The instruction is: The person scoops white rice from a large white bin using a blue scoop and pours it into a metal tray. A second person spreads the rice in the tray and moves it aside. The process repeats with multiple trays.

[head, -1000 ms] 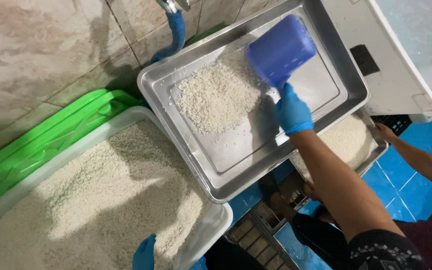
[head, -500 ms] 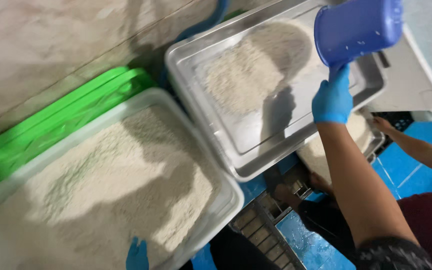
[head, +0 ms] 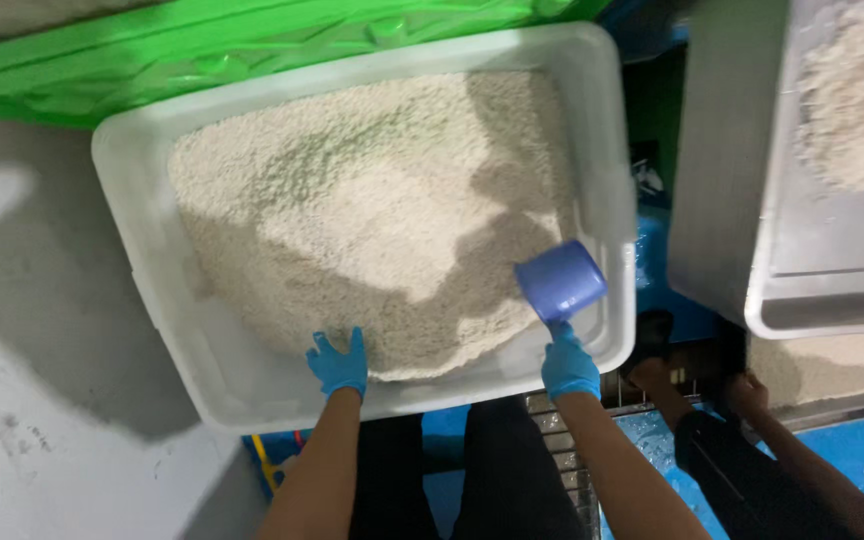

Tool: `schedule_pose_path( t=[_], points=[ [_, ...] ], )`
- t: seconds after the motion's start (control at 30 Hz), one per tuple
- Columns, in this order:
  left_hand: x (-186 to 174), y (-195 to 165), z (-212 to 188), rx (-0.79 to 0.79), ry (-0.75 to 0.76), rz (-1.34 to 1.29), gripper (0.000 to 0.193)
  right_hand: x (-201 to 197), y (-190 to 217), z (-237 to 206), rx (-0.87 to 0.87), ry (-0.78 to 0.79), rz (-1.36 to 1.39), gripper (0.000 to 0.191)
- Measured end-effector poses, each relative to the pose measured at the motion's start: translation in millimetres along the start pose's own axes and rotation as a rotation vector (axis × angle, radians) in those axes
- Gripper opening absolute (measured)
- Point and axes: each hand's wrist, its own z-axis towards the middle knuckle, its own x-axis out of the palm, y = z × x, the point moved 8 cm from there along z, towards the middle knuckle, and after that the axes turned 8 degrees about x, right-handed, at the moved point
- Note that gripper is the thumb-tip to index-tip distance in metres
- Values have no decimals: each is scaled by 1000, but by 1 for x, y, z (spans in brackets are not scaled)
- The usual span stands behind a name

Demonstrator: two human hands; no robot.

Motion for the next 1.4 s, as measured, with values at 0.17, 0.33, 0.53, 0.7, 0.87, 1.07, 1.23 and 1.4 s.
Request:
schedule_pose_path(
  t=[0.17, 0.33, 0.53, 0.7, 0.87, 1.07, 1.23, 1.4],
  points=[
    [33, 13, -9, -165, 106, -528, 96, 71, 44, -17, -14, 37, 151, 54],
    [66, -2, -20, -327, 162, -1011, 95, 110, 116, -54, -180, 242, 262, 51],
    [71, -18, -24, -319, 337, -931, 96, 120, 128, -86, 54, 653, 463, 50],
    [51, -52, -38, -93, 222, -1010, 84, 111, 118, -90, -27, 765, 538, 41],
    [-15, -103, -59, 462, -90, -482, 68, 109, 104, -98, -80, 938, 686, 45],
    [-51, -102, -8, 271, 249, -738, 64, 45, 85, -129, -247, 1018, 844, 49],
    [-57, -100, 27, 405, 277, -651, 62, -46, 58, -165, -233, 997, 857, 51],
    [-25, -131, 6, 527, 422, -284, 43, -145, 15, -200, -372, 1081, 1121, 53]
  ],
)
